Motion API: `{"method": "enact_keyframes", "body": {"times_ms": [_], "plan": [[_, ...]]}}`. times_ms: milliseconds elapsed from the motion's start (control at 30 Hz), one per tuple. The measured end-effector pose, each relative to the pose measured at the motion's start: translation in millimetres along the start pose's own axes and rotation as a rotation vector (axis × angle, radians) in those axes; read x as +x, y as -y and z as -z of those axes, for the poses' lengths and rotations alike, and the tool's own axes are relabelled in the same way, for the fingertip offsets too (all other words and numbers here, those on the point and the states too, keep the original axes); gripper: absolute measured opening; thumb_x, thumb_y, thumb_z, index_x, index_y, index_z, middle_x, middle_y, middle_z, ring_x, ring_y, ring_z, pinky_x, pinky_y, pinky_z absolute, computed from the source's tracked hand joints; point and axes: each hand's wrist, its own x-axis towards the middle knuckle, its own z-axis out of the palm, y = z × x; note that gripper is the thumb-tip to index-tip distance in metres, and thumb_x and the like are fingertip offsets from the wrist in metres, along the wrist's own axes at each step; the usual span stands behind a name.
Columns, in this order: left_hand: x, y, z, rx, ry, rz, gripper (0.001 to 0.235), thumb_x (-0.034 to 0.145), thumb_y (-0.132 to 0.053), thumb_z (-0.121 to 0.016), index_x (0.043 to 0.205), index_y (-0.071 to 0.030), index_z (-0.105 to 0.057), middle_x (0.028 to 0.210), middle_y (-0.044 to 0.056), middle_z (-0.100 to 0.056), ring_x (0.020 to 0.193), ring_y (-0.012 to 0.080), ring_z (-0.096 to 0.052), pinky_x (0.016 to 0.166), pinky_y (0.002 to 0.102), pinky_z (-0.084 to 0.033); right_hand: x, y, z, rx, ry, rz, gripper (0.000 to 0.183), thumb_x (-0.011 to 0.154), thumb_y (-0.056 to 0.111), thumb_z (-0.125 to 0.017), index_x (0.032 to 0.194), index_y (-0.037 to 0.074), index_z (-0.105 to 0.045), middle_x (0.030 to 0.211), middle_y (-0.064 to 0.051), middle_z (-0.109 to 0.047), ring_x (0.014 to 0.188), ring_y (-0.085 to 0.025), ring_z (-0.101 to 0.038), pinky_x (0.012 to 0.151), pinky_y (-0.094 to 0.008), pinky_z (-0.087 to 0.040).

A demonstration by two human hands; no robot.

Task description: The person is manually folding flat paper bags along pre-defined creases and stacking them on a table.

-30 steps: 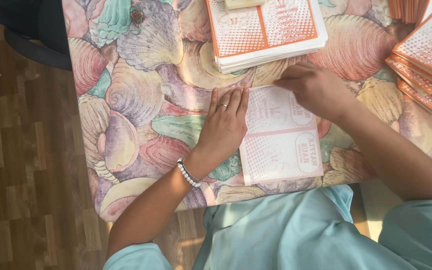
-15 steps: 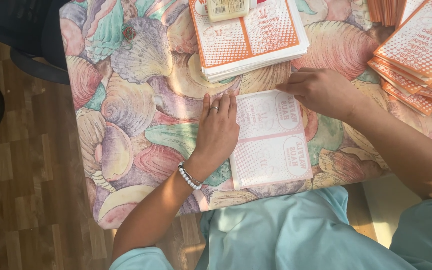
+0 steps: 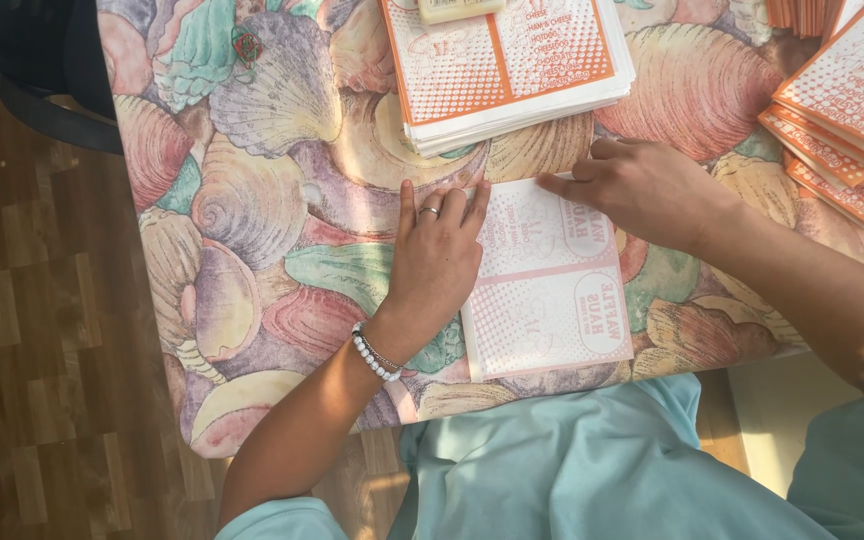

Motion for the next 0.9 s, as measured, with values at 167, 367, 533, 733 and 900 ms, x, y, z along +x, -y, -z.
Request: {"method": "enact_keyframes", "body": {"times_ms": [167, 367, 533, 733, 900], "plan": [[-0.4, -4.7, 1.0, 0.033, 0.021, 0.013, 0.061, 0.089, -0.010, -0.062, 0.148, -0.006, -0.052, 0.107, 0.012, -0.056, 0.119, 0.0337, -0.057, 0.117, 0.071, -0.019, 9.1, 4.8, 7.8, -0.016, 0.058, 0.003, 0.046, 0.090, 0.014, -0.069, 0.134, 0.030, -0.068, 0.091, 0.006, -0.075, 0.092, -0.011, -0.069, 0.085, -0.023, -0.059], [-0.5, -9.0, 6.6, 0.048, 0.059, 0.050, 0.061, 0.091, -0.012, -0.061, 0.150, -0.004, -0.050, 0.120, 0.017, -0.057, 0.126, 0.0366, -0.054, 0.118, 0.073, -0.011, 10.4, 8.3, 7.2, -0.043, 0.104, -0.023, 0.048, 0.090, 0.015, -0.069, 0.135, 0.030, -0.067, 0.094, 0.005, -0.075, 0.092, -0.012, -0.069, 0.082, -0.025, -0.059], [-0.4, -9.3, 7.1, 0.042, 0.077, 0.053, 0.061, 0.092, -0.012, -0.061, 0.151, -0.002, -0.049, 0.123, 0.019, -0.055, 0.128, 0.0370, -0.053, 0.118, 0.074, -0.009, 11.2, 11.5, 14.4, -0.065, 0.133, -0.029, 0.048, 0.091, 0.016, -0.068, 0.137, 0.030, -0.066, 0.097, 0.005, -0.076, 0.092, -0.012, -0.070, 0.083, -0.025, -0.058], [5.8, -11.4, 14.1, 0.058, 0.104, 0.011, 0.059, 0.093, -0.008, -0.058, 0.151, -0.009, -0.049, 0.117, 0.020, -0.059, 0.125, 0.0399, -0.058, 0.116, 0.078, -0.005, 15.5, 12.3, 19.5, -0.129, 0.149, 0.001, 0.060, 0.090, 0.016, -0.067, 0.147, 0.033, -0.057, 0.095, 0.005, -0.075, 0.091, -0.011, -0.071, 0.085, -0.024, -0.060], [14.6, -16.6, 21.1, 0.059, 0.067, 0.039, 0.049, 0.092, -0.002, -0.056, 0.141, -0.005, -0.060, 0.109, 0.019, -0.062, 0.114, 0.0379, -0.062, 0.116, 0.078, -0.004, 15.8, 15.1, 23.3, -0.102, 0.199, -0.014, 0.061, 0.092, 0.014, -0.066, 0.150, 0.031, -0.055, 0.098, 0.003, -0.076, 0.095, -0.014, -0.072, 0.088, -0.025, -0.059]]}}
